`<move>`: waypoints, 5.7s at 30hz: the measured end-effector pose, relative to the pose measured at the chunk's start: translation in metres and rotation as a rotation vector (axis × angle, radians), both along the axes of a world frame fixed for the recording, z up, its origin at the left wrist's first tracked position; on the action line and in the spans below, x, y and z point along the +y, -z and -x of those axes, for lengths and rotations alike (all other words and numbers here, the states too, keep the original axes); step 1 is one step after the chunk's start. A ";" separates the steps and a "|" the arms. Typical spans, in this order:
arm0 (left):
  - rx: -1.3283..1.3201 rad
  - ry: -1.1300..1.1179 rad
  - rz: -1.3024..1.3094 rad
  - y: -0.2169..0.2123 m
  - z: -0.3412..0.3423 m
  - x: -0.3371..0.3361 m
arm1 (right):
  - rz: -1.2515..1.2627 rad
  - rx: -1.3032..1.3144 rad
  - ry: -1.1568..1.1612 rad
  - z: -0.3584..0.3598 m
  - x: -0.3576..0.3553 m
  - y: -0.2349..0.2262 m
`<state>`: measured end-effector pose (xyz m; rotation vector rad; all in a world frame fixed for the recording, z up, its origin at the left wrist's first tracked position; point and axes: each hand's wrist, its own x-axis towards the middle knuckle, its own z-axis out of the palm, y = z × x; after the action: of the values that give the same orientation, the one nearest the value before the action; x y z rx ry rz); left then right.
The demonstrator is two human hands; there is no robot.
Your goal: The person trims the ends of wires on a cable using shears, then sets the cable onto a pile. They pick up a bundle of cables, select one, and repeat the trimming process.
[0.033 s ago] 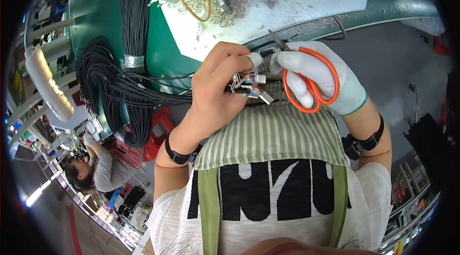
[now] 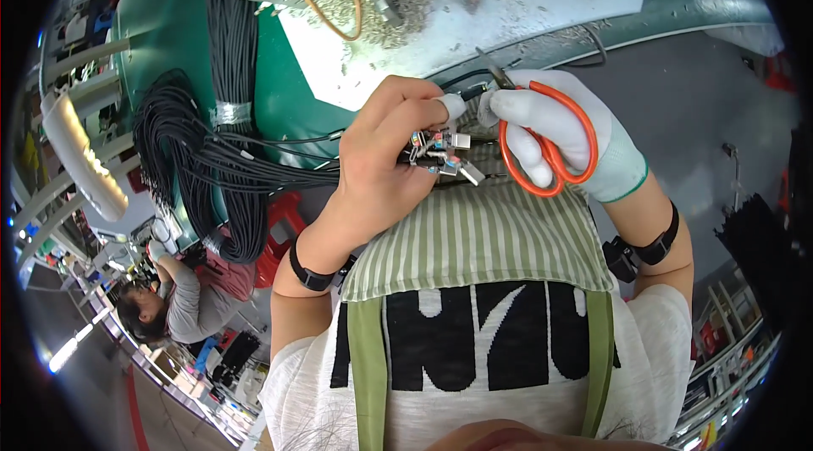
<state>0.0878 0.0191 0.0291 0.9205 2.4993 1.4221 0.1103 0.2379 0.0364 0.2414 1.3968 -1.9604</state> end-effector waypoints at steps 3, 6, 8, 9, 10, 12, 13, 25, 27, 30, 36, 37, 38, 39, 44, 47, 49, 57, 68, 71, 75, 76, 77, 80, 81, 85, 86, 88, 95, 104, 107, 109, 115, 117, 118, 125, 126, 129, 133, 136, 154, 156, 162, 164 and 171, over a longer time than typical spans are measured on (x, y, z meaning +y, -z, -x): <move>-0.325 0.076 0.010 -0.005 0.006 0.003 | 0.002 0.151 0.091 -0.012 0.004 0.010; -1.055 0.117 0.052 -0.006 0.009 -0.005 | -0.794 1.170 -0.362 -0.018 0.013 0.010; -0.901 0.189 -0.046 0.001 0.010 -0.006 | -0.646 0.840 -0.330 -0.014 0.012 -0.001; -0.821 0.221 -0.096 0.002 0.010 -0.007 | -0.489 0.521 -0.297 -0.011 0.010 -0.007; -0.823 0.220 -0.095 0.001 0.009 -0.008 | -0.327 0.206 -0.261 -0.009 0.007 -0.010; -0.553 0.164 -0.032 -0.006 0.003 -0.010 | -0.226 0.113 -0.191 -0.005 0.001 -0.009; -0.416 0.132 0.001 -0.008 0.001 -0.010 | -0.127 0.021 -0.121 -0.003 -0.003 -0.008; -1.045 -0.208 -0.314 -0.017 -0.002 -0.029 | -0.528 1.085 -0.191 0.017 -0.030 -0.001; -0.932 -0.281 -0.322 -0.019 -0.002 -0.024 | -0.585 1.142 -0.160 0.016 -0.035 -0.003; -0.704 -0.416 -0.335 -0.020 -0.003 -0.017 | -1.073 1.196 0.091 0.009 -0.043 -0.011; -0.392 -0.395 -0.218 -0.011 -0.001 -0.019 | -1.114 1.221 0.060 0.004 -0.051 -0.010; -0.366 -0.362 -0.207 -0.010 -0.001 -0.019 | -1.133 1.232 0.033 0.003 -0.053 -0.006; -0.367 -0.360 -0.208 -0.010 -0.001 -0.019 | -1.152 1.243 0.007 0.003 -0.055 -0.003; -0.381 -0.363 -0.191 -0.012 -0.001 -0.019 | -1.154 1.242 0.008 0.001 -0.054 -0.002; -0.333 -0.440 -0.291 -0.013 -0.003 -0.010 | -0.885 1.011 -0.088 0.000 -0.051 -0.002; -0.165 -0.386 -0.305 -0.006 -0.001 -0.013 | -0.505 0.689 -0.103 0.003 -0.051 -0.004; 0.087 -0.203 -0.195 -0.001 0.001 -0.018 | -0.512 0.739 -0.059 0.003 -0.055 -0.004; -0.631 -0.411 -0.426 -0.024 0.000 -0.014 | -0.640 1.029 0.032 0.006 -0.058 0.005; -0.838 -0.354 -0.402 -0.010 0.008 -0.032 | -0.565 0.913 -0.108 0.007 -0.058 0.011; -1.068 -0.348 -0.525 -0.004 0.014 -0.041 | -0.380 0.809 -0.106 0.008 -0.055 0.021; -1.055 -0.394 -0.583 0.012 0.035 -0.056 | -0.465 0.788 -0.008 0.022 -0.039 0.026; -1.025 -0.416 -0.611 0.015 0.044 -0.058 | -0.442 0.593 0.042 0.029 -0.032 0.020; -0.995 -0.443 -0.637 0.017 0.050 -0.060 | -0.413 0.396 0.087 0.035 -0.029 0.016; -0.990 -0.379 -0.626 0.012 0.069 -0.048 | -0.364 0.480 0.046 0.061 -0.030 0.018; -0.987 -0.347 -0.621 0.011 0.074 -0.045 | -0.339 0.523 0.026 0.068 -0.032 0.019; -0.980 -0.334 -0.573 0.017 0.084 -0.041 | -0.127 0.289 0.037 0.091 -0.051 0.017; -0.987 -0.334 -0.568 0.016 0.086 -0.042 | -0.126 0.281 0.041 0.094 -0.053 0.017; -0.956 -0.319 -0.480 0.011 0.089 -0.051 | -0.222 0.393 -0.005 0.101 -0.058 0.018; -0.736 -0.354 -0.310 0.001 0.087 -0.046 | -0.192 0.297 -0.113 0.110 -0.056 -0.006; -0.773 -0.474 -0.199 -0.005 0.061 -0.060 | -0.590 0.714 0.136 0.066 -0.064 0.008; -0.710 -0.553 -0.232 -0.013 0.028 -0.053 | -0.753 0.977 0.198 0.041 -0.074 0.005; -0.621 -0.603 -0.266 -0.020 0.009 -0.047 | -0.762 1.149 0.121 0.028 -0.080 0.004; -0.476 -0.466 -0.244 -0.021 0.000 -0.043 | -0.852 1.384 0.012 0.019 -0.076 0.008; -0.469 -0.435 -0.285 -0.023 -0.001 -0.038 | -0.885 1.515 0.009 0.018 -0.070 0.007; -0.463 -0.431 -0.286 -0.025 -0.001 -0.038 | -0.888 1.520 0.014 0.017 -0.068 0.008; -0.911 -0.436 -0.537 -0.031 -0.002 -0.037 | -0.794 1.565 -0.048 0.020 -0.057 0.004; -0.908 -0.439 -0.539 -0.030 -0.003 -0.034 | -0.792 1.568 -0.049 0.017 -0.059 0.003; -0.429 -0.582 -0.533 -0.032 -0.007 -0.025 | -0.443 0.834 0.448 0.001 -0.071 -0.002; -0.138 -0.442 -0.503 -0.020 -0.005 -0.025 | -0.864 1.223 0.209 0.004 -0.070 -0.011; -0.130 -0.449 -0.468 -0.020 -0.006 -0.023 | -0.970 1.262 0.176 0.005 -0.071 -0.010; -0.725 -0.441 -0.558 -0.023 0.001 -0.022 | -0.846 1.292 0.173 0.005 -0.064 0.006; -0.743 -0.424 -0.548 -0.020 0.003 -0.025 | -0.836 1.309 0.163 0.005 -0.062 0.008; -0.670 -0.562 -0.397 -0.018 0.014 -0.023 | -0.734 1.044 0.243 0.019 -0.020 0.016; -0.864 -0.517 -0.567 -0.005 0.035 -0.040 | -0.741 0.915 0.362 0.041 0.004 0.007; -0.906 -0.446 -0.552 0.009 0.078 -0.035 | -0.176 0.288 0.072 0.092 -0.026 -0.009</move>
<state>0.0097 -0.0155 0.0205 -0.2880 1.6771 2.0759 0.0179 0.2117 0.0457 0.0920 1.7713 -1.9903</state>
